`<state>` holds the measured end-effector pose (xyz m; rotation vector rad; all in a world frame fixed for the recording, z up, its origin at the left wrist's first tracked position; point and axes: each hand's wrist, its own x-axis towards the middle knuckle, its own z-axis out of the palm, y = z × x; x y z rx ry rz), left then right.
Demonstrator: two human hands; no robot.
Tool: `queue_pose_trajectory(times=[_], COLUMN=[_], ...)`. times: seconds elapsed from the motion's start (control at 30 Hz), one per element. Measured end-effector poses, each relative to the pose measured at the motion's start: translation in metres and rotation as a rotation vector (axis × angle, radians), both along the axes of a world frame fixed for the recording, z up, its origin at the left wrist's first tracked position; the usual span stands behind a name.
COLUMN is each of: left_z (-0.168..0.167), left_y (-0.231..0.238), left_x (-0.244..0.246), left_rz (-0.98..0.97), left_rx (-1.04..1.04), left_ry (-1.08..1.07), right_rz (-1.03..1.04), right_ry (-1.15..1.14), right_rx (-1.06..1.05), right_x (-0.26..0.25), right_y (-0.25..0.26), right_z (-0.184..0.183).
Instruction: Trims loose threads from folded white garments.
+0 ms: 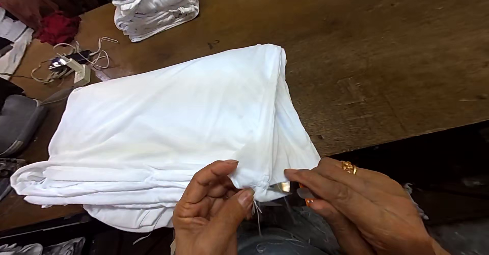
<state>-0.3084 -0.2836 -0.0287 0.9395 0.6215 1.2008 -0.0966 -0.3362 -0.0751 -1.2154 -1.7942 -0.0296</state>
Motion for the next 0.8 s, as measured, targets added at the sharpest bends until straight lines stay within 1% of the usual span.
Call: queue_pose_trajectory(times=[0.07,0.17,0.43,0.6,0.8], left_z=[-0.002,-0.002,-0.001,-0.001,0.001], left_y=[0.000,-0.003,-0.007,-0.009,-0.010], left_x=[-0.001,0.001,0.002,0.002,0.001], left_rz=[-0.005,0.004,0.028,0.045,0.050], left_rx=[0.016,0.029,0.050,0.098,0.138], left_ry=[-0.001,0.058,0.124,0.163,0.187], right_rz=[-0.019,-0.079,-0.060,-0.095,-0.072], right_ry=[0.002,0.001,-0.038,-0.068,-0.098], right_rx=[-0.010,-0.002,0.036,0.042,0.013], right_x=[0.002,0.001,-0.007,-0.008,0.002], right_y=[-0.001,0.000,0.005,0.003,-0.002], right_z=[-0.001,0.004,0.010,0.012,0.012])
